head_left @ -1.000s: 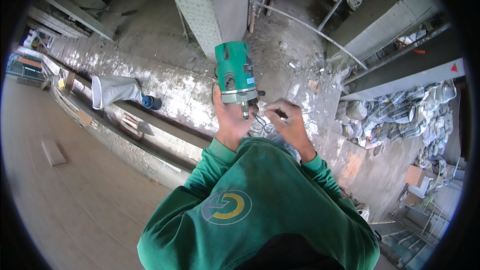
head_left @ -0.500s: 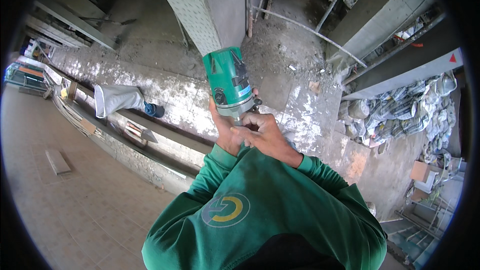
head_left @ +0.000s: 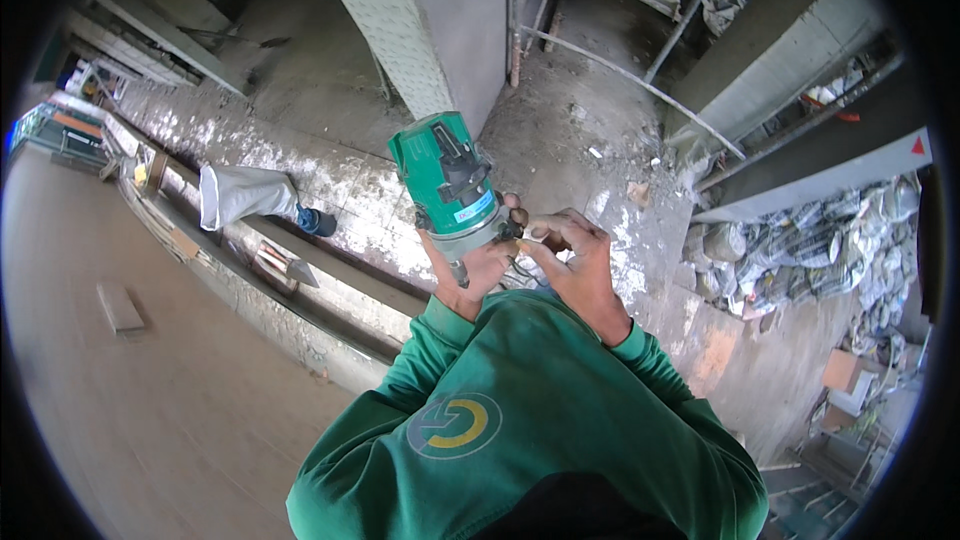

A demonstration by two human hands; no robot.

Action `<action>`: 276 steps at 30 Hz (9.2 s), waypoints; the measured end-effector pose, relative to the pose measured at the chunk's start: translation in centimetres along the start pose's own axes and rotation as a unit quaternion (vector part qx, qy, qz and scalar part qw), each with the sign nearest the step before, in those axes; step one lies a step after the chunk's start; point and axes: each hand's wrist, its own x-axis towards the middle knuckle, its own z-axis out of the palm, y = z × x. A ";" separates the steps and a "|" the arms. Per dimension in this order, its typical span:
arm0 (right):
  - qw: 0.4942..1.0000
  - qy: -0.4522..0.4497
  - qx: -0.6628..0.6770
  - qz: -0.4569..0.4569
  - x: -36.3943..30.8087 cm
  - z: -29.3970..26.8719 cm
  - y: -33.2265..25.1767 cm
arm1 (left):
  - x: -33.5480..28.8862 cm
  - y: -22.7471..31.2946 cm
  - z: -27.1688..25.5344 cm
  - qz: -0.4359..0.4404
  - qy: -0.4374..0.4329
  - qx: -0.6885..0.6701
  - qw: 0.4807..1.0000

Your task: The person receives a green laser level, walks to a spot on the floor, and squats to set it up. They plug in the power cord, place the device on a white tile, and adjust its position until the green laser lines are projected onto the walls.

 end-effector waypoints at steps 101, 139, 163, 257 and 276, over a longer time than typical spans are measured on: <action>0.974 -0.189 0.113 -0.051 66.6 80.9 -8.0 | 13.7 95.2 8.0 0.359 0.061 0.294 0.884; 0.972 -0.179 0.072 -0.137 67.8 77.6 -10.0 | 15.9 97.1 11.1 0.095 -0.176 -0.098 0.975; 0.879 -0.391 0.203 -0.182 76.6 78.6 -12.6 | 17.7 93.4 9.7 -0.063 -0.161 -0.117 0.978; 0.794 -0.261 0.444 0.323 66.4 76.7 -1.7 | 13.5 96.3 4.1 0.052 -0.040 0.100 0.993; 0.818 -0.204 0.440 0.309 62.2 76.9 -2.1 | 11.8 95.7 6.0 0.041 0.062 0.147 0.986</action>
